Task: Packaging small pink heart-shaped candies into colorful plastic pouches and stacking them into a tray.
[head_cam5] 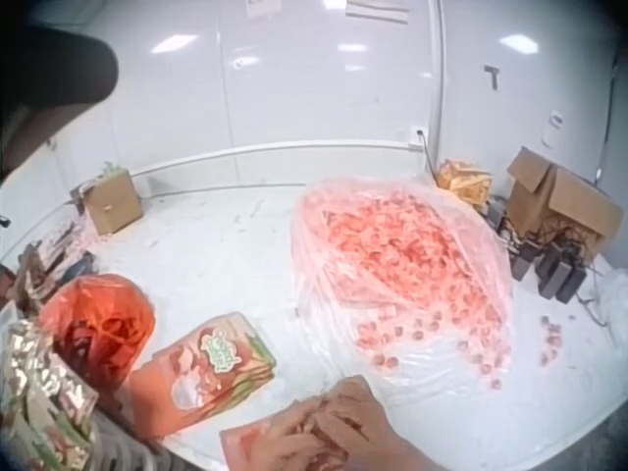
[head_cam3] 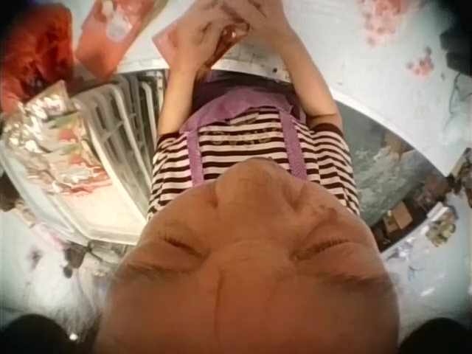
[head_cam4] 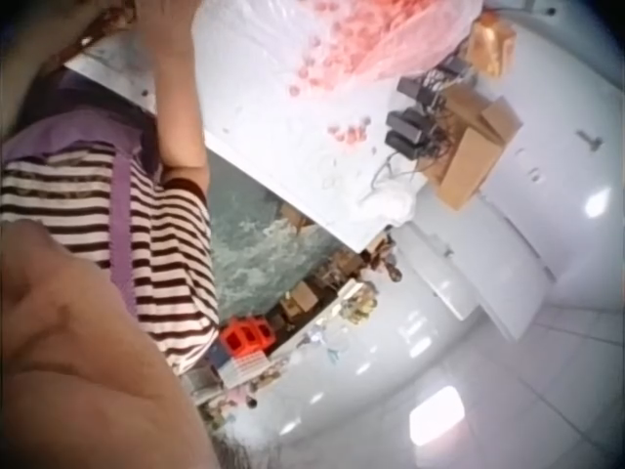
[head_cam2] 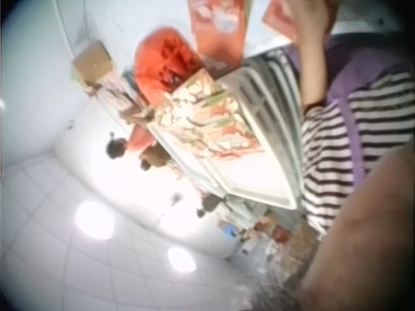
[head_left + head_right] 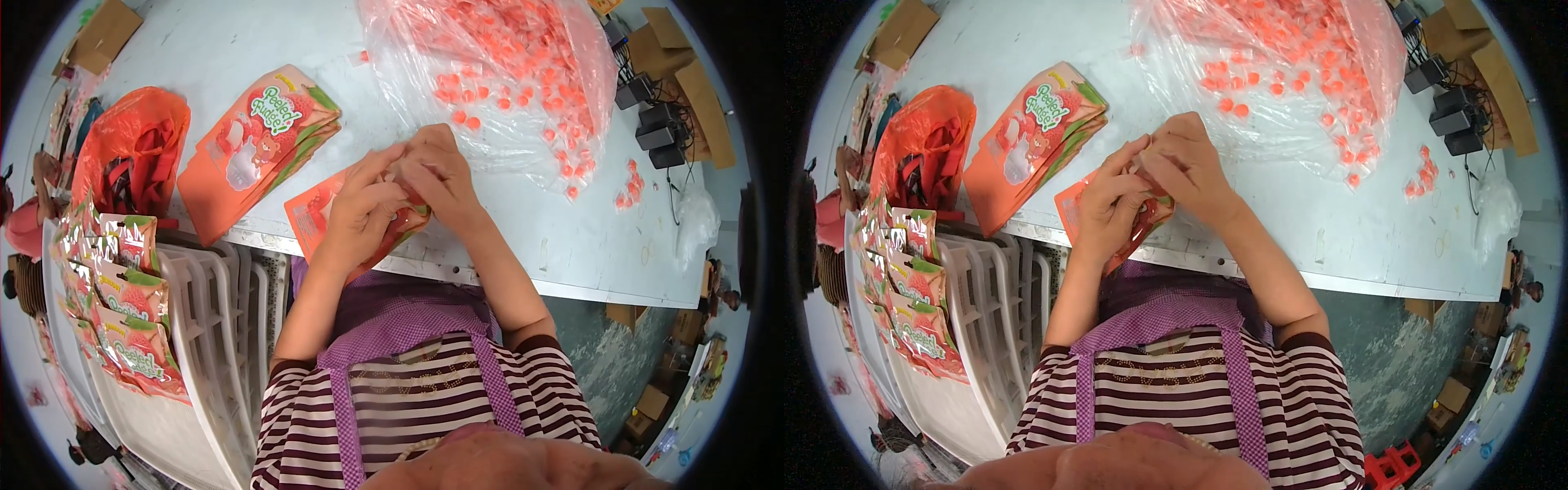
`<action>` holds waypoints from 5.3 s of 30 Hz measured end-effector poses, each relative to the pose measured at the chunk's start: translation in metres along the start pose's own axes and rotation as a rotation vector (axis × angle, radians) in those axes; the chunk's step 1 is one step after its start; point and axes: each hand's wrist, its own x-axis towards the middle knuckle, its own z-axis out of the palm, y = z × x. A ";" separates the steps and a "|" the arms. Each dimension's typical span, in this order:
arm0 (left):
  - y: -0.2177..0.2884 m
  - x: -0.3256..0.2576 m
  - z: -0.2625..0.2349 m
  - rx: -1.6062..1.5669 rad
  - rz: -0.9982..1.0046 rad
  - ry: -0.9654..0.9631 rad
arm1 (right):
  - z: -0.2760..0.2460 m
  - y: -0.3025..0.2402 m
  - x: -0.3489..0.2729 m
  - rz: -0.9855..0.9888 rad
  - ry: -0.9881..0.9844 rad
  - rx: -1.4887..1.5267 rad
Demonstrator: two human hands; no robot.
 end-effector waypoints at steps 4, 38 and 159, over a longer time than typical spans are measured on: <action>-0.004 0.001 -0.004 0.029 0.061 -0.002 | 0.012 -0.016 0.004 0.312 0.171 0.282; 0.041 0.009 -0.028 -0.474 0.320 -0.233 | -0.009 -0.091 0.003 0.002 -0.840 -0.223; 0.130 -0.154 -0.086 -0.164 -0.366 0.122 | -0.001 -0.108 0.035 -0.179 -0.275 0.397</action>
